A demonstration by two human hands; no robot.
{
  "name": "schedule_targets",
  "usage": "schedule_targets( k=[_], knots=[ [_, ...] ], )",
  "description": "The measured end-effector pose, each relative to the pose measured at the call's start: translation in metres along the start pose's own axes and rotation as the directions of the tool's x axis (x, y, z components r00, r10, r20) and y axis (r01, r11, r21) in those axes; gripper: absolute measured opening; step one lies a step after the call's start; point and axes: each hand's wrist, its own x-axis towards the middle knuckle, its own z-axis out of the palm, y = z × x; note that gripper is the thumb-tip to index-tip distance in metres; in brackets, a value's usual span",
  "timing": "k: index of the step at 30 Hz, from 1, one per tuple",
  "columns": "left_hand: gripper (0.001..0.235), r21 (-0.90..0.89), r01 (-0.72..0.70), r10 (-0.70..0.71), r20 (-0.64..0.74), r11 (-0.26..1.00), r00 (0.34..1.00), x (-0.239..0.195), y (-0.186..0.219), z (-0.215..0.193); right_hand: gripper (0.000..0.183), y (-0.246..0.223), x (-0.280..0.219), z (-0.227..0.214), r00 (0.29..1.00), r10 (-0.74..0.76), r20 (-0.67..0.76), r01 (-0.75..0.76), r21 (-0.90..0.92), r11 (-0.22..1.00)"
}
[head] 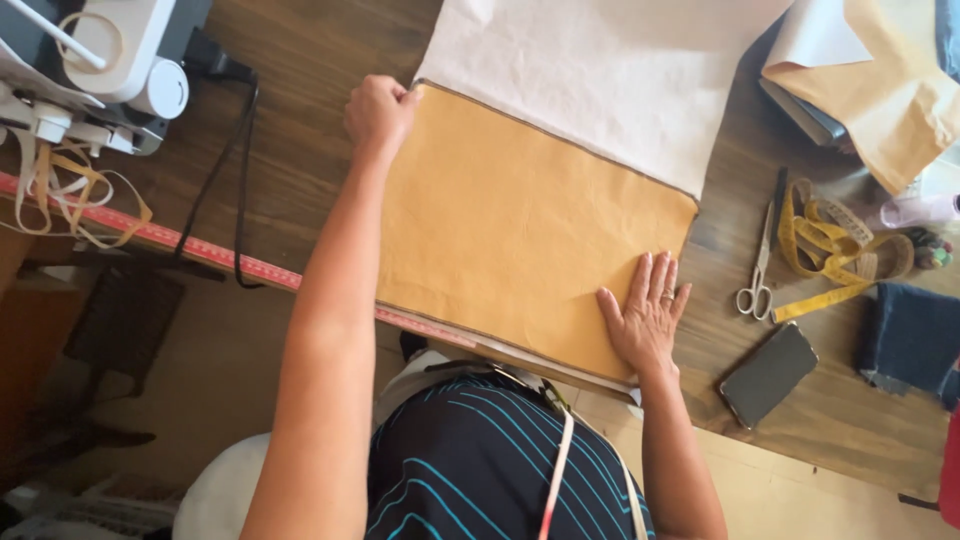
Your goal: Cutting lining fabric with scissors following a rectangular template on a work table.
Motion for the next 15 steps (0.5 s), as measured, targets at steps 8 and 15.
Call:
schedule_targets(
  k=[8,15],
  knots=[
    [0.043,-0.163,-0.1,0.149,0.319,0.981,0.936,-0.003,-0.026,-0.036,0.096,-0.005,-0.003,-0.001,1.0,0.019,0.009,-0.019,0.002,1.0],
    [0.034,-0.169,0.164,-0.017,0.642,0.972,0.766,-0.108,-0.078,-0.107,0.098,-0.019,-0.009,-0.01,0.999,0.02,0.032,-0.022,0.044,0.999]
  ],
)
